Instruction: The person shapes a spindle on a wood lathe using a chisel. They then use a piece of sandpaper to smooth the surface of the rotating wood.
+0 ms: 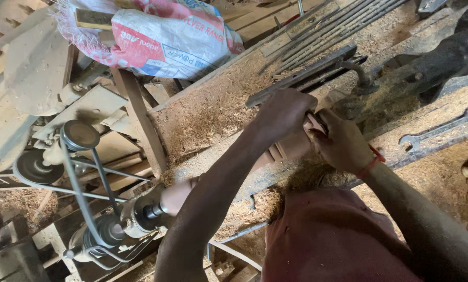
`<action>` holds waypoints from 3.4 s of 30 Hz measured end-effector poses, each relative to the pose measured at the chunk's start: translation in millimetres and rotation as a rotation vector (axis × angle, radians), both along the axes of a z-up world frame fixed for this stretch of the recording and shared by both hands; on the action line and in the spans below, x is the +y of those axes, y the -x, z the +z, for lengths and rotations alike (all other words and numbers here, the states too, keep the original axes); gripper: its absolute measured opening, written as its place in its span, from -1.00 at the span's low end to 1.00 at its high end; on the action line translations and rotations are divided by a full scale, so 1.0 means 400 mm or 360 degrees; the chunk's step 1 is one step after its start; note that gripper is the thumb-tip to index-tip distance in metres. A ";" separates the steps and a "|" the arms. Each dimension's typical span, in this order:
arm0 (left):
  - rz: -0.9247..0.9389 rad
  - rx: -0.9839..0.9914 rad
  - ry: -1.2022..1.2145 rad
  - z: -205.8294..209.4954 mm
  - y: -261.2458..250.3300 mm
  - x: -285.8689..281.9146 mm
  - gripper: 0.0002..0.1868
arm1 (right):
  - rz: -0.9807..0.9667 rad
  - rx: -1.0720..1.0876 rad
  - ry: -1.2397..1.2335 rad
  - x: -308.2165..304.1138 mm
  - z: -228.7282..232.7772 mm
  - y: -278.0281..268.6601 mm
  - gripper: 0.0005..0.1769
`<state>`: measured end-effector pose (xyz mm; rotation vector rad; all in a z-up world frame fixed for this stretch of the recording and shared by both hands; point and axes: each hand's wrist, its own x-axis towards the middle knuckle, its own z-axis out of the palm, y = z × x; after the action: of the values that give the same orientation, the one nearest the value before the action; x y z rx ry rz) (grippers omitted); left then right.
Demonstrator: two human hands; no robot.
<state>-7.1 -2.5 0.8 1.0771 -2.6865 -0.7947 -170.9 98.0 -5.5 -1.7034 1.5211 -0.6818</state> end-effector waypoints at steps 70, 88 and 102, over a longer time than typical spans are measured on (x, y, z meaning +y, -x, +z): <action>0.0019 0.0122 0.0131 -0.018 -0.005 0.000 -0.83 | 0.0014 0.0429 0.0321 0.005 -0.003 -0.023 -0.67; 0.0108 0.0340 0.0364 0.132 -0.028 0.063 -0.70 | 0.0070 0.0011 0.0431 0.031 0.141 0.070 -0.90; 0.0350 0.0522 0.0619 0.151 -0.201 0.407 -0.75 | 0.0592 0.0432 0.0856 0.196 0.073 -0.067 -0.46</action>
<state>73.2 160.3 61.3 1.0177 -2.2703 -0.3516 -144.2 176.3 23.6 -2.4921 1.1961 -0.7204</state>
